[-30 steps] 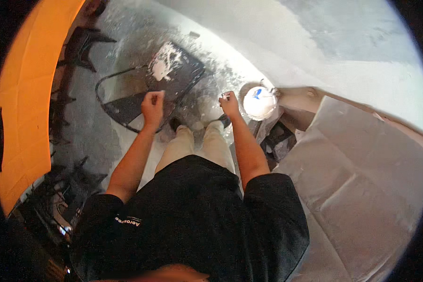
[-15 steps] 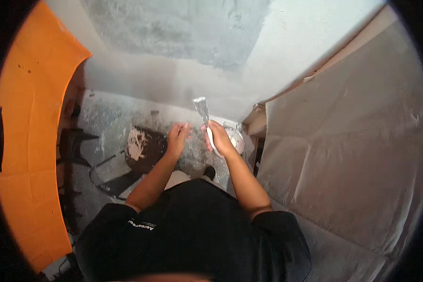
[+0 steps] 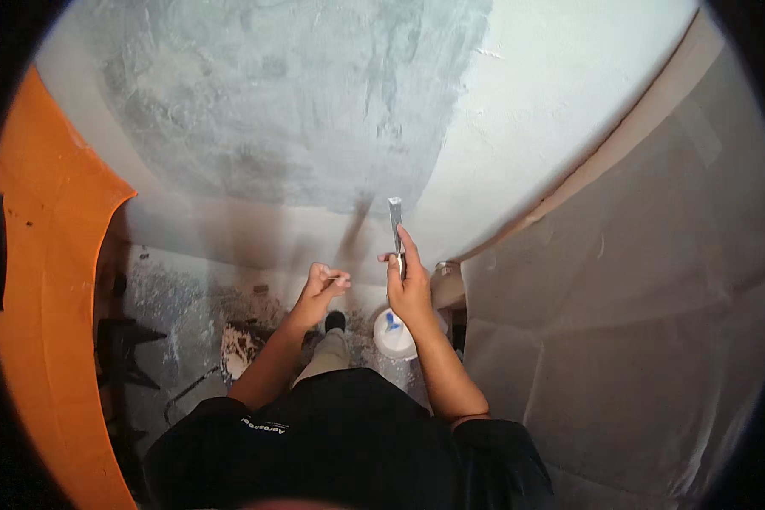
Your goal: Applying and smoothing joint compound to patch a hole in a wall using a putty knife.
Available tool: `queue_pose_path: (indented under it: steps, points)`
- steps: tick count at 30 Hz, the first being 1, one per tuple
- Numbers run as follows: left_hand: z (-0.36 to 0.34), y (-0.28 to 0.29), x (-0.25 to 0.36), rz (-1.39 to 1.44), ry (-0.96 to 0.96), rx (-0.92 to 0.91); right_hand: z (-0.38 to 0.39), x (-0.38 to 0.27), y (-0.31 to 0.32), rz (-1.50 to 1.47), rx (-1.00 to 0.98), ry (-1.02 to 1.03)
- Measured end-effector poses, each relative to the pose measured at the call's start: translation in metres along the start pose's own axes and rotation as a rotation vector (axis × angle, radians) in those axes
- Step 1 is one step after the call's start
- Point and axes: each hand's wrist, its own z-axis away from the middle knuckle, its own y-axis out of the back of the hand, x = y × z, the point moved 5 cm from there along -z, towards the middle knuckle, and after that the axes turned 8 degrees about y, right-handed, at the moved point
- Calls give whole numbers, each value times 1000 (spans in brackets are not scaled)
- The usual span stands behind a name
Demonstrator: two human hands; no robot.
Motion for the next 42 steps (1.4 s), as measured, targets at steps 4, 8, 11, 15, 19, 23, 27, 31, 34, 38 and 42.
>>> queue_pose_path:
  steps: [4, 8, 11, 15, 19, 23, 27, 31, 34, 38, 42]
  points:
    - [-53, -21, 78, -118, -66, -153, -66, -31, -8, 59, 152, 226]
    - [-109, -23, 123, -212, -285, -145, -118, -68, -15, 173, 242, 286]
    - [-130, -26, 141, -321, -107, -252, -136, -74, -13, 263, 368, 250]
    - [-152, -28, 135, -383, -34, -470, -152, -94, -11, 387, 489, 417]
    - [-151, -58, 148, -13, -60, -620, -174, -117, -13, 487, 364, 407]
    - [-153, -71, 172, -79, -102, -705, -192, -136, -13, 611, 381, 567]
    - [-167, -64, 174, -123, -285, -630, -202, -147, -34, 611, 217, 477]
    - [-178, -35, 177, 69, -350, -376, -207, -147, -58, 547, 82, 493]
    - [-172, -42, 200, 283, -246, -386, -217, -155, -74, 434, 93, 542]
    - [-174, -43, 192, 298, -162, -594, -227, -154, -84, 381, 163, 528]
    - [-183, -65, 211, 544, -117, -767, -233, -147, -95, 475, 241, 609]
